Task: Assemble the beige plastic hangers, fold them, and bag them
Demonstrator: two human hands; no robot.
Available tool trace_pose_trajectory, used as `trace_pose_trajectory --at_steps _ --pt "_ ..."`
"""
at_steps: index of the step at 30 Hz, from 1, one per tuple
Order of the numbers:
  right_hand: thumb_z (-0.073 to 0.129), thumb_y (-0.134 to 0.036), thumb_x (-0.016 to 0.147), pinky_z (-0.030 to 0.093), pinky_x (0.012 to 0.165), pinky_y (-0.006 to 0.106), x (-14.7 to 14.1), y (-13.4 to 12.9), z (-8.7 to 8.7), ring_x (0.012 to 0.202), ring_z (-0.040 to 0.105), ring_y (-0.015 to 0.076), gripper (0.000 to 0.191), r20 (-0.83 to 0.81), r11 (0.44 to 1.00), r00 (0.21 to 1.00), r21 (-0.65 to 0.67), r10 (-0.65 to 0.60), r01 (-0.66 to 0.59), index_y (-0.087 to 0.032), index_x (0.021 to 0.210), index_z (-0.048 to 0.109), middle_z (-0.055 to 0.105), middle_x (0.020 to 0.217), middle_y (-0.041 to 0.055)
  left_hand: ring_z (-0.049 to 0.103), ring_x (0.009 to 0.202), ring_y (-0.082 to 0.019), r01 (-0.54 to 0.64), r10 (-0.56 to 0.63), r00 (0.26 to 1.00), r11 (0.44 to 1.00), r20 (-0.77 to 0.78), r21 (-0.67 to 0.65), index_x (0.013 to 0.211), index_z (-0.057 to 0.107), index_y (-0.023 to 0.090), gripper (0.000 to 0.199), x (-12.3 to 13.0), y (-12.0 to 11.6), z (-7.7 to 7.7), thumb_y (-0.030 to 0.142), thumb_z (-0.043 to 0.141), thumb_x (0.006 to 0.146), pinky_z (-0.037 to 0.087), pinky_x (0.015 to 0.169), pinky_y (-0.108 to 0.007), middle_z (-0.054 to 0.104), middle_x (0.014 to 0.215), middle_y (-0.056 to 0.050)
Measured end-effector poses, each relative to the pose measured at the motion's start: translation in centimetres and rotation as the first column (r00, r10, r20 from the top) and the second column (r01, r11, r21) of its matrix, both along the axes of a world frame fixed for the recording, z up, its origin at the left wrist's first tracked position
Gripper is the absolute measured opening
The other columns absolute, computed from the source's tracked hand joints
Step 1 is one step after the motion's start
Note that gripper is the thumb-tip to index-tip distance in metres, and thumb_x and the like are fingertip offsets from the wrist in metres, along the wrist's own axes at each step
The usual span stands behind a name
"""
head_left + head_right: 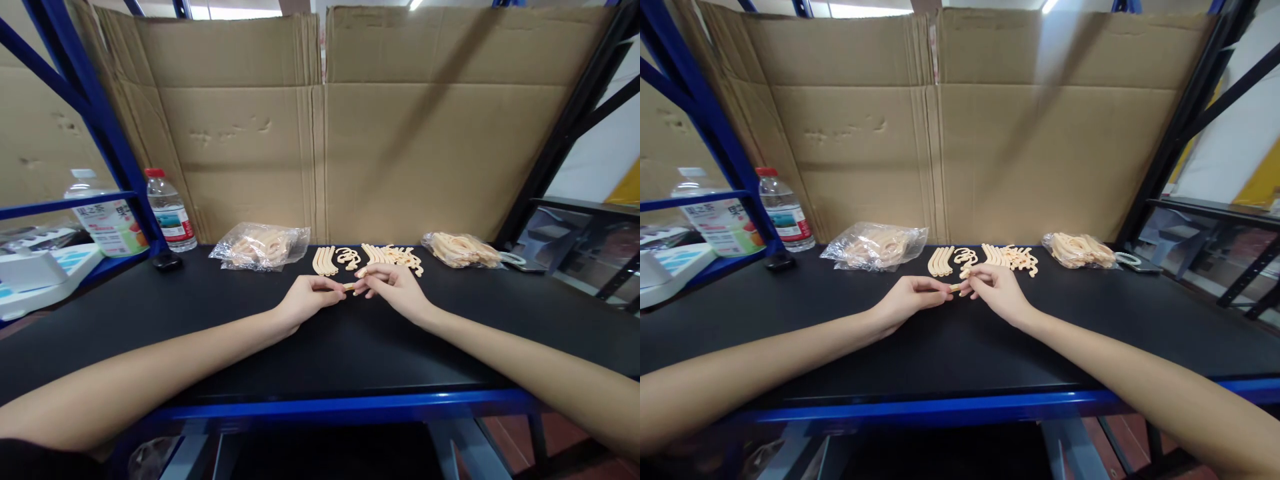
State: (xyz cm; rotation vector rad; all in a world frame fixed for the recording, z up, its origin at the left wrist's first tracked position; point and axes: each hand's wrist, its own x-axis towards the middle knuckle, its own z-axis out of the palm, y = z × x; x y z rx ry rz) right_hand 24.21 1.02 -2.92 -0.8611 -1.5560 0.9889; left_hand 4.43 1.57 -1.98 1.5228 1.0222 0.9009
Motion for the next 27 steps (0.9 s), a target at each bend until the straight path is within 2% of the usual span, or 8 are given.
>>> trace_pose_trajectory --at_steps 2,5,10,14,17,23,25,27 --pt "0.064 -0.040 0.076 0.051 0.059 0.029 0.0 -0.2 0.3 0.067 0.069 0.0194 0.027 -0.048 0.997 0.998 -0.051 0.049 -0.051 -0.015 0.085 0.064 0.073 0.076 0.0086 0.068 0.087 -0.020 -0.013 0.021 0.998 0.991 0.063 -0.132 0.076 0.067 0.010 0.005 0.1 0.1 0.4 0.006 0.067 0.072 0.049 0.095 -0.037 0.071 0.081 -0.009" --pt "0.059 -0.045 0.079 0.045 0.049 0.026 0.3 -0.5 1.1 0.059 0.065 0.0174 0.033 -0.117 0.989 0.990 -0.114 0.078 -0.091 -0.013 0.083 0.066 0.072 0.076 0.0117 0.069 0.075 -0.016 -0.040 0.076 0.990 0.959 0.120 -0.280 0.068 0.059 0.009 0.015 0.1 0.2 1.0 -0.005 0.062 0.070 0.054 0.088 -0.033 0.066 0.069 -0.006" --pt "0.059 -0.050 0.082 0.037 0.044 0.023 0.8 -0.5 1.6 0.050 0.053 0.0102 0.039 -0.191 0.985 0.978 -0.128 0.090 -0.115 -0.012 0.085 0.068 0.071 0.076 0.0120 0.069 0.076 -0.019 -0.038 0.110 0.980 0.922 0.165 -0.386 0.088 0.062 0.005 0.029 -0.3 0.6 1.4 -0.013 0.058 0.064 0.056 0.086 -0.033 0.062 0.078 -0.006" --pt "0.066 -0.040 0.079 0.036 0.045 0.023 0.8 -0.4 1.4 0.051 0.048 0.0083 0.027 -0.176 0.984 0.977 -0.107 0.124 -0.144 -0.014 0.087 0.067 0.070 0.080 0.0098 0.069 0.077 -0.019 0.005 0.068 0.984 0.917 0.168 -0.398 0.095 0.063 0.004 0.039 -0.5 1.0 1.4 -0.015 0.053 0.063 0.057 0.087 -0.034 0.061 0.084 -0.008" --pt "0.070 -0.035 0.075 0.036 0.046 0.023 0.6 -0.5 1.4 0.055 0.050 0.0091 0.024 -0.188 0.982 0.973 -0.108 0.133 -0.155 -0.016 0.089 0.062 0.070 0.085 0.0089 0.069 0.076 -0.017 0.067 0.007 0.983 0.918 0.186 -0.390 0.087 0.064 0.005 0.032 -0.6 1.4 1.1 -0.015 0.051 0.065 0.056 0.088 -0.031 0.061 0.082 -0.008" --pt "0.074 -0.033 0.070 0.040 0.049 0.023 0.5 -0.5 1.6 0.058 0.051 0.0094 0.038 -0.231 0.991 0.970 -0.089 0.077 -0.100 -0.023 0.098 0.051 0.069 0.088 0.0047 0.069 0.075 -0.018 0.168 -0.087 0.964 0.931 0.251 -0.324 0.080 0.059 0.010 0.004 -1.0 2.0 0.0 0.006 0.059 0.082 0.054 0.093 -0.041 0.057 0.075 -0.004" --pt "0.075 -0.031 0.068 0.045 0.053 0.024 0.8 -0.3 1.6 0.062 0.055 0.0104 0.046 -0.258 0.994 0.965 -0.081 0.044 -0.067 -0.024 0.107 0.052 0.069 0.089 0.0037 0.069 0.076 -0.018 0.187 -0.100 0.956 0.931 0.275 -0.312 0.084 0.057 0.010 0.001 -1.0 2.0 -0.1 0.011 0.058 0.084 0.053 0.092 -0.043 0.057 0.075 -0.004" --pt "0.077 -0.030 0.067 0.051 0.060 0.025 1.1 0.1 1.6 0.068 0.059 0.0113 0.043 -0.280 0.995 0.960 -0.082 0.025 -0.050 -0.022 0.105 0.059 0.068 0.090 0.0040 0.068 0.074 -0.017 0.169 -0.080 0.958 0.932 0.275 -0.319 0.088 0.057 0.010 0.005 -0.8 1.8 0.0 0.011 0.053 0.087 0.054 0.090 -0.040 0.057 0.076 -0.005"
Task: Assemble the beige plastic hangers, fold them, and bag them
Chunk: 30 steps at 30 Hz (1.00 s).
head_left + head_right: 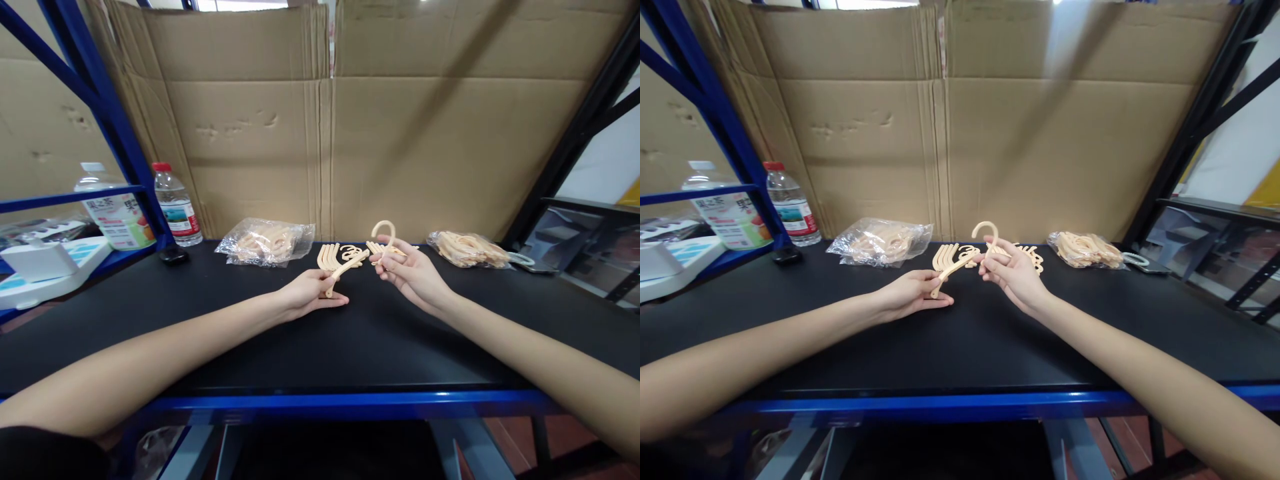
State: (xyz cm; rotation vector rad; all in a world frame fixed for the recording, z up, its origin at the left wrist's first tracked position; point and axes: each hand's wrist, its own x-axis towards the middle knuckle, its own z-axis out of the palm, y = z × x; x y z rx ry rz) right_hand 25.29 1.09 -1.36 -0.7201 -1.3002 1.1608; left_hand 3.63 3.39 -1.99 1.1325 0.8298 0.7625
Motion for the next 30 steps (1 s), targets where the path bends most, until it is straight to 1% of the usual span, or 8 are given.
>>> trace_pose_trajectory --at_steps 4,7,13,16,19,22,27,30 --pt "0.080 -0.028 0.063 0.055 0.068 0.026 0.2 0.4 -0.5 0.071 0.063 0.0118 0.022 -0.042 0.999 0.998 -0.033 -0.043 0.042 -0.018 0.080 0.069 0.067 0.089 0.0037 0.060 0.066 -0.009 -0.037 0.037 0.999 0.999 0.011 0.035 0.091 0.058 0.011 0.013 0.5 -0.5 0.2 0.007 0.046 0.088 0.054 0.074 -0.025 0.055 0.071 -0.002" --pt "0.081 -0.029 0.062 0.056 0.071 0.027 0.0 0.4 -1.0 0.073 0.066 0.0127 0.023 -0.030 0.997 0.999 -0.077 -0.033 0.031 -0.018 0.078 0.070 0.067 0.090 0.0031 0.057 0.069 -0.008 -0.037 0.032 0.999 0.984 0.032 0.174 0.092 0.058 0.014 0.007 0.7 -0.7 -0.1 0.015 0.052 0.088 0.049 0.065 -0.019 0.055 0.074 -0.001" --pt "0.080 -0.031 0.065 0.054 0.077 0.026 -0.1 0.3 -1.7 0.087 0.065 0.0144 0.022 0.117 0.979 0.988 -0.187 0.099 -0.076 -0.016 0.077 0.068 0.068 0.095 0.0047 0.062 0.078 -0.014 0.006 0.006 1.000 0.872 -0.023 0.489 0.093 0.052 0.014 0.028 0.8 -0.7 -1.4 0.025 0.071 0.075 0.051 0.077 -0.030 0.062 0.082 -0.002" --pt "0.078 -0.031 0.068 0.055 0.080 0.027 0.0 0.3 -1.8 0.089 0.066 0.0145 0.020 0.108 0.951 0.971 -0.250 0.214 -0.182 -0.015 0.073 0.066 0.068 0.100 0.0060 0.065 0.082 -0.017 0.046 0.003 0.997 0.813 -0.083 0.581 0.087 0.053 0.014 0.026 0.7 -0.7 -1.5 0.027 0.071 0.074 0.051 0.081 -0.034 0.064 0.083 -0.004" --pt "0.075 -0.032 0.072 0.055 0.078 0.027 0.1 0.3 -1.9 0.089 0.067 0.0162 0.021 0.102 0.913 0.941 -0.297 0.322 -0.280 -0.015 0.078 0.065 0.070 0.093 0.0061 0.066 0.086 -0.019 0.044 0.054 0.990 0.760 -0.130 0.648 0.084 0.054 0.014 0.023 0.8 -1.1 -1.2 0.029 0.070 0.075 0.052 0.082 -0.035 0.065 0.089 -0.006" --pt "0.074 -0.033 0.074 0.055 0.077 0.028 0.1 0.2 -1.8 0.084 0.070 0.0167 0.022 0.097 0.898 0.933 -0.322 0.347 -0.300 -0.015 0.081 0.062 0.071 0.085 0.0059 0.065 0.081 -0.018 0.039 0.102 0.981 0.723 -0.164 0.689 0.083 0.057 0.014 0.023 0.8 -1.5 -1.1 0.031 0.070 0.075 0.053 0.078 -0.033 0.065 0.086 -0.006" --pt "0.077 -0.030 0.071 0.056 0.079 0.028 -0.2 0.0 -1.5 0.079 0.071 0.0167 0.023 0.075 0.894 0.943 -0.351 0.324 -0.279 -0.015 0.077 0.061 0.071 0.077 0.0036 0.064 0.079 -0.017 0.048 0.093 0.984 0.684 -0.152 0.728 0.080 0.056 0.014 0.020 0.9 -1.9 -1.2 0.029 0.068 0.076 0.053 0.072 -0.030 0.063 0.085 -0.005" --pt "0.078 -0.029 0.069 0.056 0.078 0.028 -0.3 -0.2 -1.4 0.079 0.071 0.0171 0.023 0.069 0.894 0.945 -0.352 0.321 -0.278 -0.015 0.076 0.061 0.071 0.079 0.0043 0.062 0.076 -0.015 0.073 0.080 0.985 0.618 -0.155 0.783 0.078 0.057 0.014 0.014 0.8 -2.0 -1.2 0.026 0.064 0.079 0.052 0.068 -0.027 0.064 0.082 -0.005"
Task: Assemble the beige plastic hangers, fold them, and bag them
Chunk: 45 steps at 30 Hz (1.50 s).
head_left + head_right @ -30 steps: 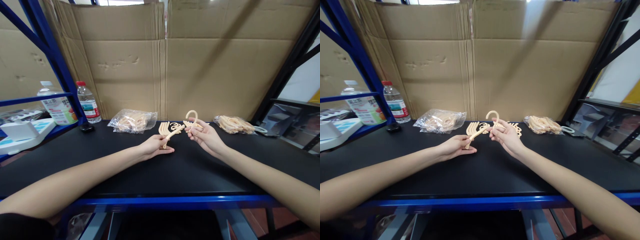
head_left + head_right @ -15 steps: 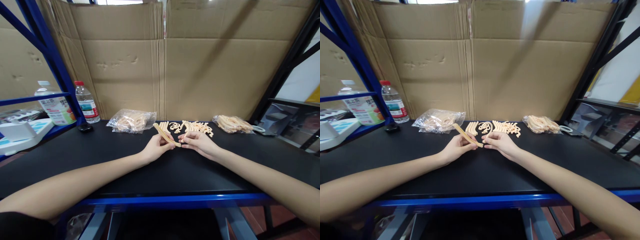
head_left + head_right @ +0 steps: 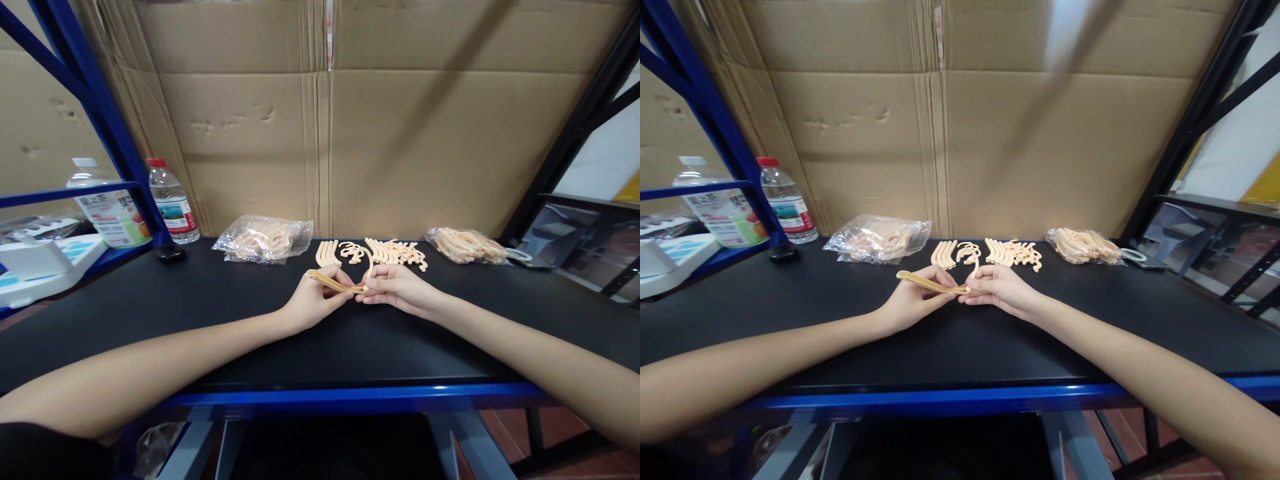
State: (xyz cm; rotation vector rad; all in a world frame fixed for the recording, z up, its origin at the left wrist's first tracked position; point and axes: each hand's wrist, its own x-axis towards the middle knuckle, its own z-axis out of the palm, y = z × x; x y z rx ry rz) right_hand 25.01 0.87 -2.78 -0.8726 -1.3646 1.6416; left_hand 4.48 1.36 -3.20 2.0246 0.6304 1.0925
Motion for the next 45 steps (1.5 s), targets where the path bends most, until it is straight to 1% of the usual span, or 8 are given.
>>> trace_pose_trajectory --at_steps 3,14,19,27,35,39,43,45 --pt "0.079 -0.030 0.067 0.056 0.078 0.029 -0.1 -0.1 -0.1 0.077 0.071 0.0170 0.025 -0.004 1.000 1.000 0.015 -0.003 0.003 -0.015 0.075 0.061 0.070 0.079 0.0039 0.061 0.072 -0.013 -0.023 0.026 0.999 0.996 -0.033 0.085 0.077 0.059 0.014 0.011 0.0 -0.1 0.1 0.024 0.063 0.081 0.050 0.065 -0.023 0.064 0.079 -0.004" --pt "0.081 -0.035 0.063 0.056 0.069 0.030 -0.8 -0.6 -0.3 0.064 0.068 0.0144 0.031 0.038 0.985 0.996 0.150 -0.086 0.080 -0.014 0.070 0.059 0.066 0.066 0.0012 0.059 0.066 -0.012 -0.046 0.056 0.996 0.988 -0.065 0.148 0.076 0.059 0.014 0.013 0.1 -0.3 0.2 0.025 0.064 0.081 0.048 0.059 -0.022 0.062 0.074 -0.003" --pt "0.081 -0.036 0.062 0.056 0.067 0.029 -1.0 -0.7 -0.4 0.062 0.068 0.0139 0.032 0.035 0.978 0.993 0.178 -0.113 0.105 -0.014 0.070 0.058 0.066 0.065 0.0016 0.059 0.065 -0.011 -0.065 0.076 0.995 0.986 -0.063 0.151 0.074 0.058 0.014 0.014 0.1 -0.6 0.4 0.024 0.064 0.080 0.048 0.058 -0.021 0.061 0.073 -0.002" --pt "0.081 -0.036 0.061 0.057 0.066 0.031 -1.4 -0.9 -0.5 0.060 0.067 0.0150 0.033 0.033 0.963 0.984 0.215 -0.173 0.162 -0.015 0.067 0.057 0.065 0.063 0.0008 0.060 0.065 -0.012 -0.086 0.090 0.995 0.992 -0.041 0.092 0.074 0.057 0.014 0.015 0.3 -0.9 0.3 0.025 0.065 0.079 0.050 0.059 -0.022 0.061 0.072 -0.002" --pt "0.080 -0.032 0.061 0.056 0.060 0.029 -1.7 -1.2 -0.5 0.056 0.066 0.0143 0.030 0.036 0.946 0.974 0.248 -0.222 0.207 -0.015 0.067 0.056 0.065 0.060 0.0005 0.065 0.072 -0.017 -0.118 0.118 0.993 0.993 -0.032 -0.010 0.077 0.056 0.014 0.018 0.5 -1.4 0.0 0.030 0.066 0.077 0.054 0.066 -0.029 0.063 0.076 -0.003" --pt "0.080 -0.035 0.063 0.056 0.062 0.029 -1.6 -1.2 -0.4 0.060 0.067 0.0152 0.031 0.001 0.961 0.981 0.202 -0.192 0.188 -0.015 0.071 0.058 0.066 0.063 0.0020 0.066 0.079 -0.020 -0.163 0.162 0.987 0.984 -0.022 -0.078 0.079 0.056 0.015 0.020 0.6 -1.4 0.0 0.030 0.068 0.075 0.054 0.072 -0.032 0.064 0.080 -0.004" --pt "0.079 -0.036 0.064 0.056 0.063 0.028 -1.7 -1.1 -0.3 0.066 0.066 0.0142 0.030 -0.039 0.971 0.984 0.160 -0.174 0.178 -0.014 0.071 0.059 0.068 0.075 0.0039 0.066 0.080 -0.020 -0.131 0.161 0.982 0.957 0.099 -0.260 0.080 0.052 0.014 0.025 0.8 -0.9 0.0 0.026 0.071 0.071 0.053 0.076 -0.034 0.064 0.078 -0.004" --pt "0.080 -0.035 0.062 0.054 0.059 0.024 -1.7 -1.1 -0.3 0.064 0.063 0.0113 0.029 -0.041 0.966 0.980 0.162 -0.196 0.200 -0.015 0.070 0.061 0.065 0.075 0.0018 0.066 0.079 -0.019 -0.090 0.161 0.972 0.930 0.173 -0.357 0.081 0.049 0.015 0.028 0.9 -0.9 0.0 0.022 0.073 0.069 0.053 0.077 -0.033 0.062 0.076 -0.002"
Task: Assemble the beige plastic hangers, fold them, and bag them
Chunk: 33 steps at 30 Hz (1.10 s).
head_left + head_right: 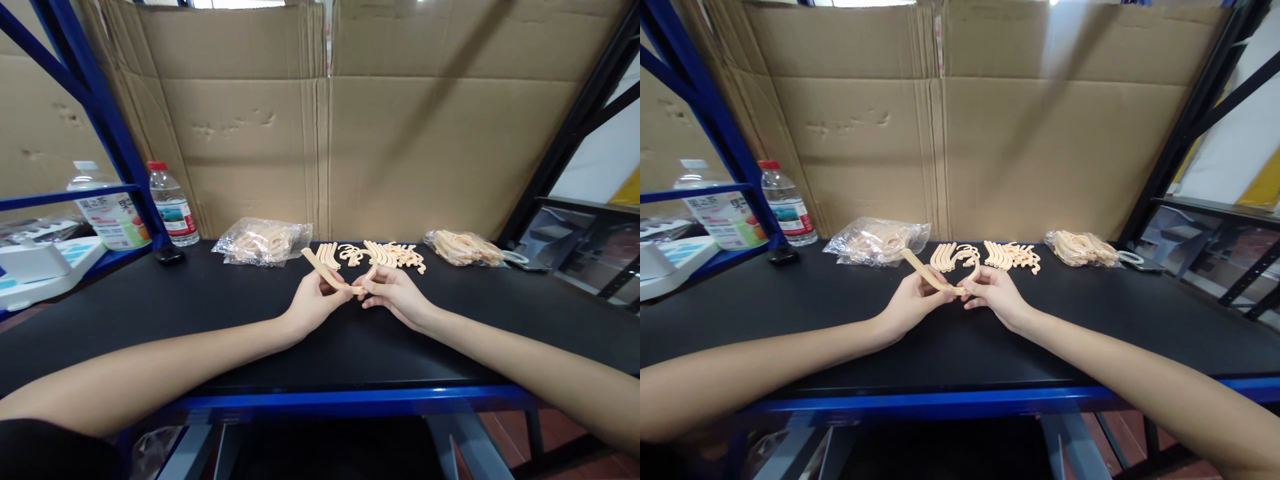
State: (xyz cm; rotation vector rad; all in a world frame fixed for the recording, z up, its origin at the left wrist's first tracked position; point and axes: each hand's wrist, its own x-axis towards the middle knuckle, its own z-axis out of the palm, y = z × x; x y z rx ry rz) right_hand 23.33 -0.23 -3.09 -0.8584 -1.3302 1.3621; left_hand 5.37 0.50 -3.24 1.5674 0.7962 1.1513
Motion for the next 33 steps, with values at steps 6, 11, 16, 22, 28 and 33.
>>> trace_pose_trajectory --at_steps 6,11,16,22,28,33 --pt "0.079 -0.036 0.064 0.049 0.049 0.020 0.2 0.4 -0.4 0.053 0.053 0.0067 0.027 0.085 0.998 0.995 0.049 -0.053 0.049 -0.015 0.070 0.064 0.059 0.066 -0.0013 0.064 0.077 -0.014 -0.008 0.028 0.991 0.988 0.132 -0.153 0.086 0.044 0.016 0.035 0.3 -0.4 0.2 0.009 0.072 0.066 0.053 0.079 -0.031 0.060 0.074 0.003" --pt "0.077 -0.038 0.066 0.048 0.044 0.021 0.0 0.3 -0.4 0.046 0.051 0.0063 0.028 0.164 0.993 0.985 0.115 -0.043 0.024 -0.014 0.071 0.066 0.060 0.062 -0.0006 0.064 0.078 -0.013 0.053 -0.020 0.986 0.979 0.167 -0.196 0.090 0.048 0.015 0.032 0.4 -0.6 0.4 0.012 0.072 0.070 0.055 0.079 -0.032 0.060 0.085 0.000" --pt "0.078 -0.037 0.066 0.054 0.053 0.025 -0.3 0.1 -0.3 0.053 0.059 0.0098 0.028 0.143 0.996 0.989 0.084 -0.021 0.009 -0.015 0.080 0.067 0.064 0.065 0.0005 0.065 0.078 -0.014 0.101 -0.070 0.986 0.972 0.152 -0.212 0.086 0.052 0.012 0.030 0.3 -0.3 0.3 0.014 0.077 0.068 0.055 0.080 -0.031 0.064 0.082 -0.003" --pt "0.072 -0.039 0.070 0.057 0.066 0.035 2.1 2.9 0.4 0.066 0.066 0.0163 0.031 0.169 0.972 0.978 0.218 -0.120 0.081 -0.016 0.091 0.067 0.069 0.077 0.0051 0.065 0.079 -0.014 0.087 -0.026 0.978 0.951 0.206 -0.295 0.086 0.059 0.009 0.027 0.2 0.0 0.4 0.009 0.077 0.066 0.053 0.083 -0.029 0.065 0.081 -0.005" --pt "0.059 -0.025 0.083 0.048 0.089 0.047 6.0 7.2 0.0 0.095 0.060 0.0262 0.019 0.607 0.649 0.523 0.750 -0.598 -0.128 -0.016 0.096 0.069 0.070 0.096 0.0105 0.063 0.079 -0.012 0.100 0.001 0.964 0.926 0.267 -0.365 0.083 0.063 0.009 0.023 0.3 0.2 0.8 0.007 0.077 0.065 0.052 0.083 -0.027 0.063 0.079 -0.003" --pt "0.051 -0.017 0.087 0.041 0.097 0.047 6.1 8.9 -1.4 0.111 0.052 0.0288 0.030 0.694 0.593 0.213 0.706 -0.687 -0.386 -0.010 0.113 0.063 0.065 0.111 0.0154 0.062 0.081 -0.012 0.104 -0.004 0.964 0.926 0.267 -0.362 0.082 0.064 0.008 0.021 0.3 0.3 0.7 0.007 0.076 0.066 0.051 0.082 -0.026 0.062 0.080 -0.004"
